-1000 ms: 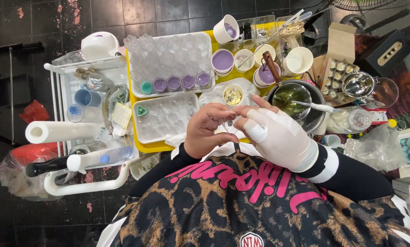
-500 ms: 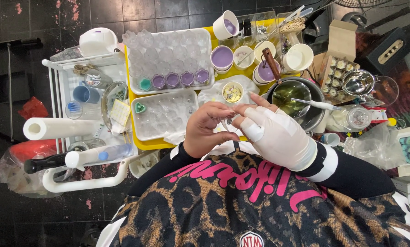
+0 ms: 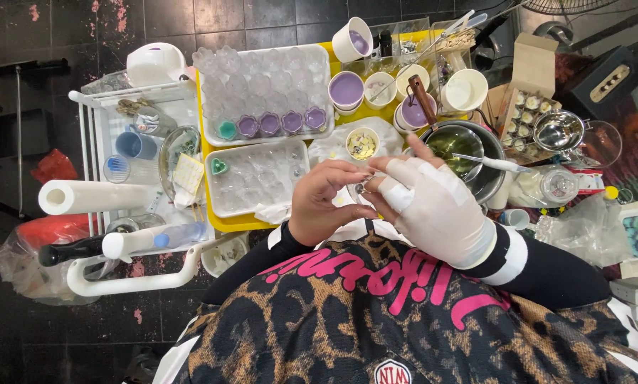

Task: Preparing scented wax components and mixing fragrance oil into a wax pot.

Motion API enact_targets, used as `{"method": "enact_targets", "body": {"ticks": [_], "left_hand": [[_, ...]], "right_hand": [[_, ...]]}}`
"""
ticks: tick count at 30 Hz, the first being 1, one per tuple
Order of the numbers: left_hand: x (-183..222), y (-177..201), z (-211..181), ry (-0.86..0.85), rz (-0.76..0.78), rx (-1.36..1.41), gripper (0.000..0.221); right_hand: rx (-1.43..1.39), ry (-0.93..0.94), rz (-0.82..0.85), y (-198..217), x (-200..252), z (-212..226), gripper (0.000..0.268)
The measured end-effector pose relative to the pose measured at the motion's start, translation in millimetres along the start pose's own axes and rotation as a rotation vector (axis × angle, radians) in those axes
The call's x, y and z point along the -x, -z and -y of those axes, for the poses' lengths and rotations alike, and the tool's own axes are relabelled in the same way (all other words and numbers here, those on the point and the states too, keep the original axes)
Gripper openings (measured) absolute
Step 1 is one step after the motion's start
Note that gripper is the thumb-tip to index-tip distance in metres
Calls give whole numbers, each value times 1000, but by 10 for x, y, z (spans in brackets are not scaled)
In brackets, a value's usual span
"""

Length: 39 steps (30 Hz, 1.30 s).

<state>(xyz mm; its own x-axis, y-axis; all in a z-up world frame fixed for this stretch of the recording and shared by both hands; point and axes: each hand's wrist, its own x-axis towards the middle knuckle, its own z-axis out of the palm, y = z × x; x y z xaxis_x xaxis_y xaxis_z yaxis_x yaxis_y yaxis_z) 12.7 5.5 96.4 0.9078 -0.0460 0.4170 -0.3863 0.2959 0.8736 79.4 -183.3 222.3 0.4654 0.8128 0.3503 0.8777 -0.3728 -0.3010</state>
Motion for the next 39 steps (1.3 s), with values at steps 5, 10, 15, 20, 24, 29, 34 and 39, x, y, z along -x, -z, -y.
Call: {"method": "enact_targets", "body": {"ticks": [5, 10, 15, 20, 24, 29, 34, 39], "left_hand": [[-65, -63, -175, -98, -87, -414, 53], [-83, -65, -246, -157, -100, -530, 51], [-63, -59, -239, -198, -113, -558, 49], [-35, -35, -231, -188, -113, -602, 47], [-50, -53, -225, -238, -140, -603, 47], [-42, -102, -156, -283, -185, -516, 49], [-32, -97, -86, -329, -180, -540, 47], [-4, -70, 9, -419, -189, -621, 43]], "right_hand": [[-2, -105, -33, 10, -18, 83, 19], [-68, -157, -70, -77, -11, 69, 14], [-125, -156, -95, -122, -7, 58, 13], [-164, -156, -79, -166, -7, 61, 16], [-144, -146, -101, -139, -26, 69, 16], [-236, -218, -89, -62, -38, 48, 18], [-318, -266, -86, -51, -31, 67, 18], [-216, -242, -123, -76, -29, 110, 15]]}}
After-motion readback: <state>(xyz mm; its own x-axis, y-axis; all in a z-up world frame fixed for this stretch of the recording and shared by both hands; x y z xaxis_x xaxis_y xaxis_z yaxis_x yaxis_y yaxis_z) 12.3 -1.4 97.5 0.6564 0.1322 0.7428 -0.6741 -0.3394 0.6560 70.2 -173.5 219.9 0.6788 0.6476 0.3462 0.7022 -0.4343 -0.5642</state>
